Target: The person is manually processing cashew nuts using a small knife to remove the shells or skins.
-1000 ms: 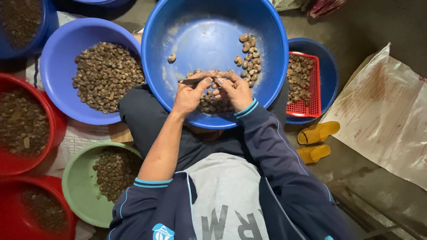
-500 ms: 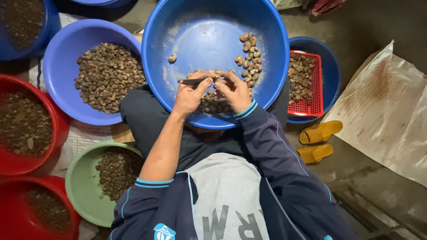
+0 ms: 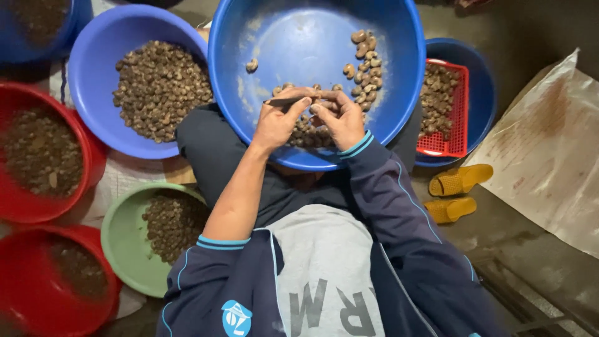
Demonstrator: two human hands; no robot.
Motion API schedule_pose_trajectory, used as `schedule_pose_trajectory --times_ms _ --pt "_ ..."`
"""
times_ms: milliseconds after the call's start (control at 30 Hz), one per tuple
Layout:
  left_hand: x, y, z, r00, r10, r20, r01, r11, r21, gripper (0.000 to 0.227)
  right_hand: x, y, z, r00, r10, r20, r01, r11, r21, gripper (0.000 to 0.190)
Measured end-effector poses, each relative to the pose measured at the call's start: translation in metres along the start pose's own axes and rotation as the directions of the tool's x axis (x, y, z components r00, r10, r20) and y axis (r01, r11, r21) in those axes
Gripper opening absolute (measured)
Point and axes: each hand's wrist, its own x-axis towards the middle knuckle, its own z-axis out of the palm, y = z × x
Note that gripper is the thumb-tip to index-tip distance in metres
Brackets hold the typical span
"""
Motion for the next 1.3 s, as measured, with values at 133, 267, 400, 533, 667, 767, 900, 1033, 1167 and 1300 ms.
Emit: schedule_pose_trajectory --times_ms 133,267,400,533,667,767,900,1033,1167,1300 --pt "-0.006 -0.016 -0.005 0.995 -0.077 -0.064 0.076 0.997 -0.022 0.011 -0.004 -0.019 0.004 1.000 -0.018 -0.024 0.016 0.998 -0.056 0.030" --pt "-0.003 -0.013 -0.005 0.980 -0.170 -0.104 0.155 0.978 -0.139 0.012 -0.019 -0.079 -0.006 0.956 -0.274 -0.104 0.236 0.930 -0.281 0.019" --pt "0.003 0.005 -0.010 0.877 -0.455 -0.153 0.449 0.891 -0.073 0.022 -0.041 -0.128 -0.059 0.876 -0.434 -0.210 0.286 0.818 -0.498 0.020" --pt "0.002 0.002 -0.010 0.885 -0.441 -0.148 0.423 0.896 -0.137 0.021 -0.053 -0.104 -0.158 0.822 -0.492 -0.287 0.242 0.757 -0.607 0.022" --pt "0.001 -0.001 -0.011 0.888 -0.437 -0.141 0.424 0.898 -0.116 0.023 -0.065 -0.105 -0.162 0.825 -0.509 -0.246 0.193 0.663 -0.724 0.029" --pt "0.000 -0.003 -0.011 0.891 -0.431 -0.146 0.419 0.902 -0.104 0.025 -0.061 -0.124 -0.104 0.842 -0.532 -0.093 0.266 0.558 -0.786 0.024" --pt "-0.002 -0.003 -0.013 0.896 -0.421 -0.144 0.406 0.906 -0.120 0.024 -0.038 -0.113 -0.045 0.875 -0.332 0.353 0.436 0.222 -0.872 0.021" --pt "-0.005 -0.005 -0.015 0.883 -0.446 -0.145 0.428 0.893 -0.137 0.023 -0.016 -0.058 -0.022 0.855 -0.127 0.502 0.500 -0.053 -0.864 0.028" --pt "-0.002 -0.005 -0.015 0.900 -0.420 -0.114 0.414 0.907 -0.078 0.025 0.002 0.026 -0.028 0.903 0.183 0.390 0.425 -0.241 -0.872 0.028" --pt "-0.008 -0.027 -0.016 0.928 -0.356 -0.109 0.356 0.934 -0.017 0.020 0.009 0.060 -0.031 0.923 0.223 0.313 0.365 -0.257 -0.895 0.037"
